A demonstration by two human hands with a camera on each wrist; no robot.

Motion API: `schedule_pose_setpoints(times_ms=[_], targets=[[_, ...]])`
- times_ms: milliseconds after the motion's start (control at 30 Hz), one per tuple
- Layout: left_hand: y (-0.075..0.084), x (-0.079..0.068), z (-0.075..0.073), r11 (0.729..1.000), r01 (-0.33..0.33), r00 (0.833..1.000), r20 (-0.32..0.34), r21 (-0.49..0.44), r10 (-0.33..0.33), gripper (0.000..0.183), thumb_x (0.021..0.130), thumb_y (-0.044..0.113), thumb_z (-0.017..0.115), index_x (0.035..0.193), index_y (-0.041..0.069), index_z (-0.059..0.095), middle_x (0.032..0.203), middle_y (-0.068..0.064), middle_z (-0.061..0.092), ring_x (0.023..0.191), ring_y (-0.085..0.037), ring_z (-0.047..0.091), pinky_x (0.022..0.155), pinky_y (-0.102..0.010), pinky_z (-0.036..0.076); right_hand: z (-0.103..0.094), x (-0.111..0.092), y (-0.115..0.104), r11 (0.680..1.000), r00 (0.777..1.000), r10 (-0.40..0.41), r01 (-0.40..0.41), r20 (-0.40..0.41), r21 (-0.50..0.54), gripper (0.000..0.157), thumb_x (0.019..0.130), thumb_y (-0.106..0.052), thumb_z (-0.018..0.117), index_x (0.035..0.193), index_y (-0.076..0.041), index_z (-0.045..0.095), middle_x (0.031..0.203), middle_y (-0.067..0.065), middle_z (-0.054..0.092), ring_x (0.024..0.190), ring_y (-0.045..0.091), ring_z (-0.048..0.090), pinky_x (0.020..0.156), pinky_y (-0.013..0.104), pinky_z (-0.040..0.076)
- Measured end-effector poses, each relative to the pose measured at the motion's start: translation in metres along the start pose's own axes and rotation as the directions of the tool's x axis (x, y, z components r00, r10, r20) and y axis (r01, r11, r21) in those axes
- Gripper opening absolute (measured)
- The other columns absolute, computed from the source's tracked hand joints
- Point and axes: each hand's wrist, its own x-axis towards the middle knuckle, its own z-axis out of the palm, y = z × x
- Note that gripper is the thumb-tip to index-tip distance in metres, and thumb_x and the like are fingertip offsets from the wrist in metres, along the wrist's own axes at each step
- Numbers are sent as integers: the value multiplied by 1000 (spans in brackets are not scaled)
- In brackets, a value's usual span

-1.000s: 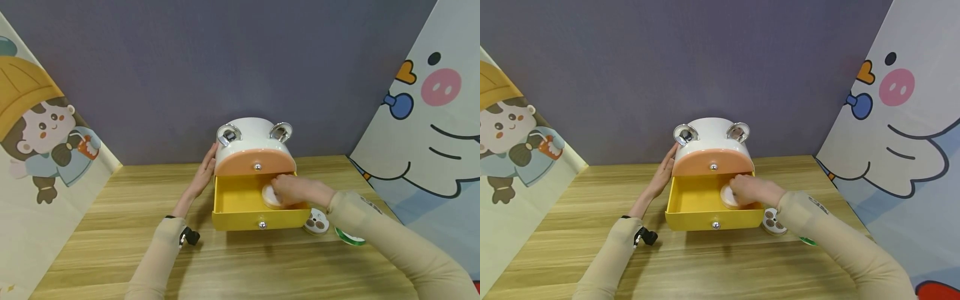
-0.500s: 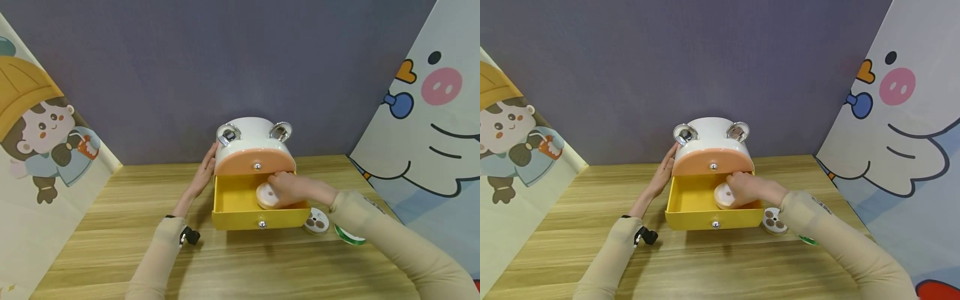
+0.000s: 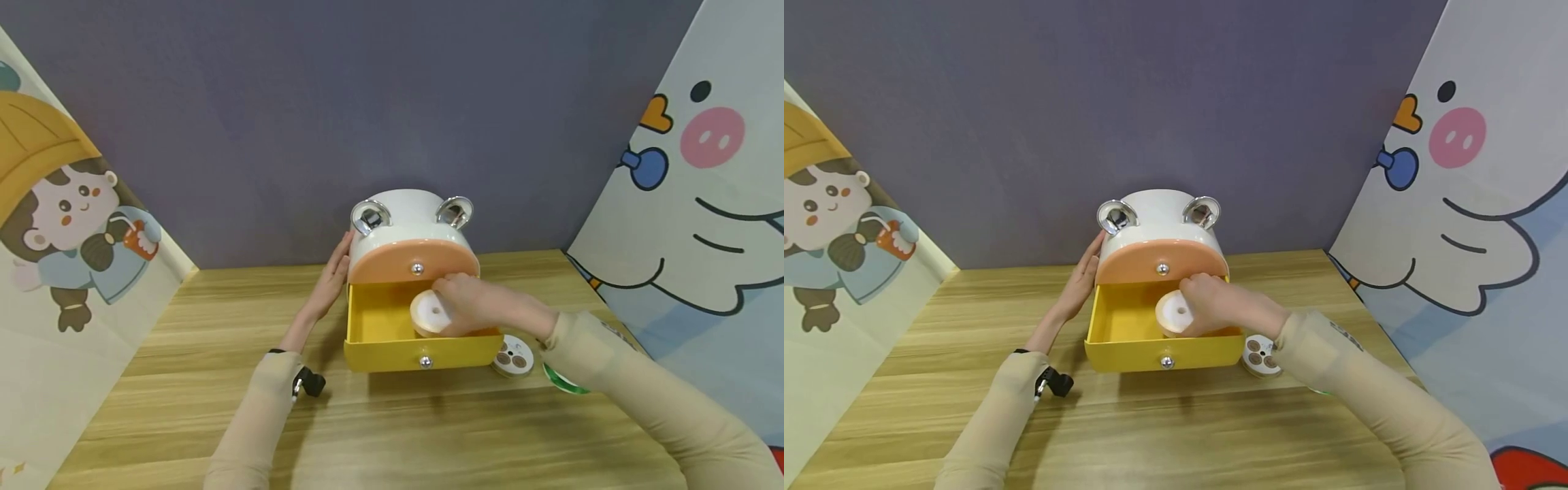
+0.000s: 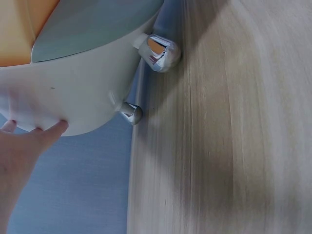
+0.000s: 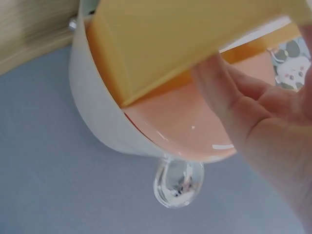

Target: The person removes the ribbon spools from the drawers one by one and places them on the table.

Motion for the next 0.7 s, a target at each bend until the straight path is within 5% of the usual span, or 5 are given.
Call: schedule_pose_setpoints(times_ms=[333, 700], targets=[[1, 0, 1, 1000, 15, 1000, 4, -6, -15, 52, 109, 13, 27, 160, 15, 16, 169, -8, 2, 157, -29, -2, 126, -57, 3, -32, -19, -7, 979, 995, 97, -101, 28, 177, 66, 72, -44, 86, 115, -1, 59, 97, 5, 63, 85, 19, 55, 74, 31, 48], [3, -2, 0, 1000, 11, 1000, 3, -8, -11, 52, 110, 15, 27, 160, 14, 15, 169, -9, 1, 157, -30, -2, 125, -59, 6, -51, -55, -1, 961, 981, 191, -184, -14, 208, 79, 74, -45, 85, 132, 1, 56, 126, 16, 64, 107, 30, 59, 88, 46, 54]])
